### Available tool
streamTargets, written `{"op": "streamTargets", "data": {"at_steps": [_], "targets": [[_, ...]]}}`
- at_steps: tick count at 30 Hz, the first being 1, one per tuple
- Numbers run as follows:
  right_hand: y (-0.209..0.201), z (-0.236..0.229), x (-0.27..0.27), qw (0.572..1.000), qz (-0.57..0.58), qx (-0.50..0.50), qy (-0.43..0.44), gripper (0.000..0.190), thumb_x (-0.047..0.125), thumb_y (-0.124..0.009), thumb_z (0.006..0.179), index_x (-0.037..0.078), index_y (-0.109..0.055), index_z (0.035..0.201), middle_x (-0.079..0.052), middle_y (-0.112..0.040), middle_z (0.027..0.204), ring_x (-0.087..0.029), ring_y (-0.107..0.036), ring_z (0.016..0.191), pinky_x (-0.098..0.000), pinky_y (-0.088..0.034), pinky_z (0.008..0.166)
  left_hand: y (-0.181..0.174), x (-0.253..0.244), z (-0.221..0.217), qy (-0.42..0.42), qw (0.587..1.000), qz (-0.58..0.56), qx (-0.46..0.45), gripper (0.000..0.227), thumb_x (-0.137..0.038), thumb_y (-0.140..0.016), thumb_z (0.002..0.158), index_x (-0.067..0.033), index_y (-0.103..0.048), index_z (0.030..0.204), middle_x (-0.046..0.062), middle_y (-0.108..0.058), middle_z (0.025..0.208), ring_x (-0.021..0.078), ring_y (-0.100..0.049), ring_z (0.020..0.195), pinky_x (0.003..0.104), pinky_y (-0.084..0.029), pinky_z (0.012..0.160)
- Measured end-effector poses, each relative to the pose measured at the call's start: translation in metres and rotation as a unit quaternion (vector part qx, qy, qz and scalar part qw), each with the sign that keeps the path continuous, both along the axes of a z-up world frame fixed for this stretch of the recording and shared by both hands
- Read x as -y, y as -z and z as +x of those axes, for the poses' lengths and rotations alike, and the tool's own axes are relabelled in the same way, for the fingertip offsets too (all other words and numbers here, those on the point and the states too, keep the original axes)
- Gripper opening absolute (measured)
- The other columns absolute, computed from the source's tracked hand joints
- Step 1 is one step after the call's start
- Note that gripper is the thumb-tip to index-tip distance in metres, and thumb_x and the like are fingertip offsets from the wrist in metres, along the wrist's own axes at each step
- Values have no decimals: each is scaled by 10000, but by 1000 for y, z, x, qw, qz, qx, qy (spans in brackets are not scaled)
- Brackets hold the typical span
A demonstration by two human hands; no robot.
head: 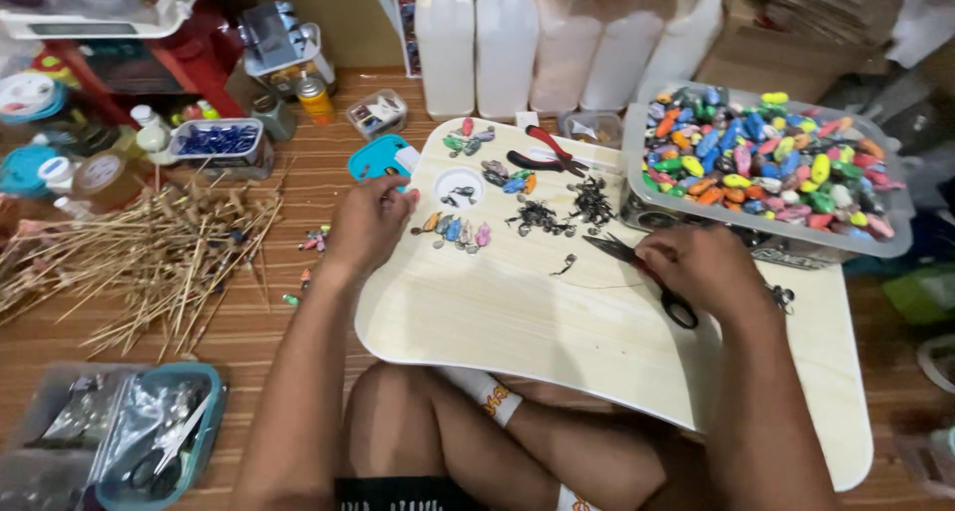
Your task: Assembling small fishing lures by attaching colorful bodies to hooks using pliers and scissors
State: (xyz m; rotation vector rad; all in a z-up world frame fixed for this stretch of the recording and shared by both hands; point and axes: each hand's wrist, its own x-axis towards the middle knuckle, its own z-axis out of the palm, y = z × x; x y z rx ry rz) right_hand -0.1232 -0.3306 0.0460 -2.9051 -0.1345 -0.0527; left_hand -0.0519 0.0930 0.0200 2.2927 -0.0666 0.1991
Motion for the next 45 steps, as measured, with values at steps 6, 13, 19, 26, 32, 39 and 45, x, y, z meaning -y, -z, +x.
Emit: {"op": "streamTargets", "data": {"at_steps": [6, 13, 19, 26, 32, 39, 45], "targets": [[-5, -7, 10, 983, -135, -54, 116, 379, 474, -678, 824, 160, -851, 947, -178, -811, 901, -405, -780, 928, -519, -603, 841, -41, 68, -1, 184, 947, -246, 89, 312, 3, -678, 881, -93, -754, 1168, 138, -650, 1110, 241, -703, 1080, 279, -589, 882], [-6, -15, 29, 975, -110, -146, 128, 309, 513, -736, 772, 290, -841, 960, -97, -816, 887, -396, -762, 971, -500, -607, 872, -31, 188, 10, 342, 855, -389, 33, 390, -42, -622, 965, -52, -618, 1355, 69, -604, 1061, 110, -646, 969, 281, -591, 893], [-16, -22, 30, 973, -66, -184, 122, 245, 415, -752, 769, 269, -841, 946, -70, -824, 906, -384, -754, 990, -495, -598, 885, 17, 202, 16, 334, 826, -454, -7, 316, -53, -652, 971, -9, -664, 1283, 74, -573, 1058, 122, -657, 952, 289, -589, 908], [-5, -31, 29, 964, -143, -187, 123, 239, 401, -730, 777, 230, -862, 881, -108, -806, 833, -364, -779, 897, -493, -614, 843, 17, 200, 17, 353, 835, -419, -49, 248, -55, -721, 943, 10, -624, 1162, 190, -647, 1113, 236, -718, 975, 367, -600, 927], [22, -51, 24, 969, -155, -173, 89, 210, 406, -737, 817, 255, -851, 907, -47, -796, 818, -297, -784, 822, -464, -631, 786, 26, 211, 4, 383, 817, -431, -22, 206, -26, -775, 886, 35, -690, 1065, 190, -660, 1089, 210, -711, 968, 346, -603, 907], [-27, -71, 10, 985, -2, -165, 50, 256, 199, -651, 880, 75, -796, 1051, -190, -764, 1061, -416, -747, 1012, -522, -606, 865, 22, 213, 11, 344, 823, -451, -34, 355, -92, -782, 913, -31, -624, 1225, 89, -658, 1088, 82, -667, 936, 229, -591, 891], [16, -79, 65, 958, 241, -123, -96, 141, 96, -607, 947, 1, -702, 989, -163, -652, 1028, -363, -655, 1039, -533, -540, 907, 26, 208, 15, 358, 824, -438, -16, 284, -110, -731, 968, -18, -661, 1227, 124, -701, 1069, 123, -699, 954, 287, -606, 894]]}}
